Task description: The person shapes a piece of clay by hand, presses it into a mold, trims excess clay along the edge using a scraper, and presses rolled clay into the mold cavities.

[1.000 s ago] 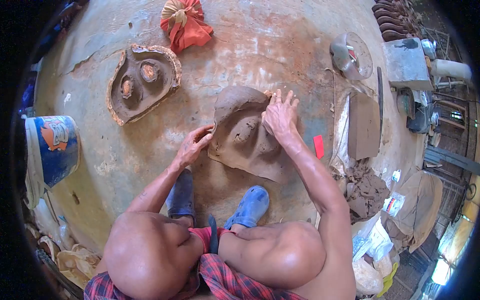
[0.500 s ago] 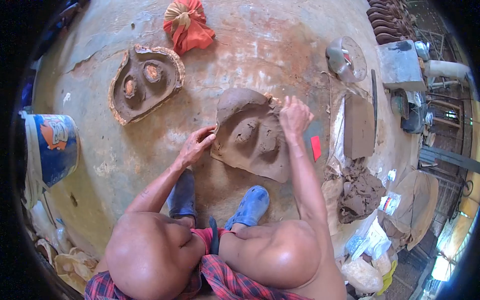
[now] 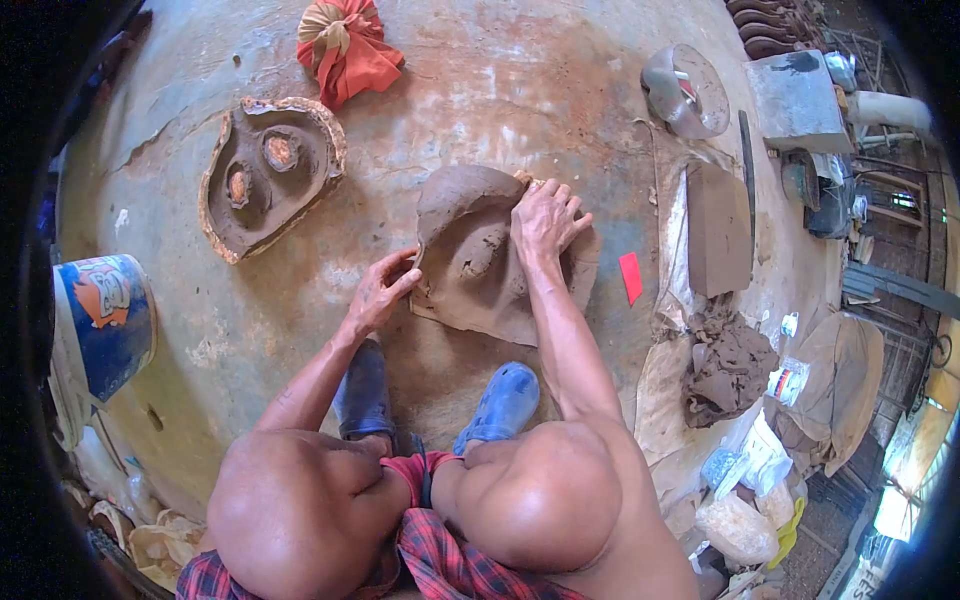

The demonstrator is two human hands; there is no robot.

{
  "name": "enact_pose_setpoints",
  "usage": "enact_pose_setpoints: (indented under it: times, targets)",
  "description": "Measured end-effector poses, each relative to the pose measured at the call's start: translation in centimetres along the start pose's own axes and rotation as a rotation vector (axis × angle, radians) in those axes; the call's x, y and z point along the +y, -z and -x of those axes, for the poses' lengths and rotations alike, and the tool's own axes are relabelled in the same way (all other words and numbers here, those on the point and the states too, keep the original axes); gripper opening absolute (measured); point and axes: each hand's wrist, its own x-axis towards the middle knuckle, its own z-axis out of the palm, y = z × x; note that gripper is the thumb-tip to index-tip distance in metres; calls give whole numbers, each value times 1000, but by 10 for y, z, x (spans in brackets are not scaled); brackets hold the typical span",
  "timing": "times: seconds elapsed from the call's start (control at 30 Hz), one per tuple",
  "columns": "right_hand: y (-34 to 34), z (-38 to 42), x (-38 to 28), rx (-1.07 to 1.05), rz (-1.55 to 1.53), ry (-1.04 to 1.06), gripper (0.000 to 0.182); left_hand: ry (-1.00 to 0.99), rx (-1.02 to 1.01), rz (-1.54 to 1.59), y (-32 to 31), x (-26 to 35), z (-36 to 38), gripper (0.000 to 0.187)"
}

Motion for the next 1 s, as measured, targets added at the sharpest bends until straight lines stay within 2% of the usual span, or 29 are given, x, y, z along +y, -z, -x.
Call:
enact_pose_setpoints:
  times: [0.2,0.33,0.43,0.57,0.63,0.67,0.7,0.77,0.8,0.83,0.9,1.0]
  targets:
    - [11,-3,-3,-97,-136,-109,42,15,3,15,0,0,2,58]
    - [0,-4,-9,-34,-47,-84,42,50,-1,-4,0,4,1,59]
    - [-3,-8,-6,-28,-30,-75,43,3,-15,10,0,4,1,59]
    - [11,-13,0,-135,-51,-59,49,5,-6,25,0,-1,-1,61]
    - [16,-22,12,-51,-405,-119,52,18,-8,15,3,-5,0,61]
    - [2,-37,35,47,-488,53,52,21,-12,1,3,-3,0,61]
    - [7,-46,51,40,-490,53,52,21,-19,-13,3,-2,1,61]
    - [32,-69,70,-277,-466,338,47,35,-16,-8,4,3,1,61]
    - [47,-79,68,-406,-423,402,49,54,-16,-2,3,4,2,60]
    - [49,-85,67,-409,-419,404,49,56,-14,3,3,5,2,60]
    - [52,-95,60,-551,-228,623,61,34,-17,16,2,5,3,61]
    - [58,-102,37,-664,-123,689,67,44,-24,25,4,-3,0,61]
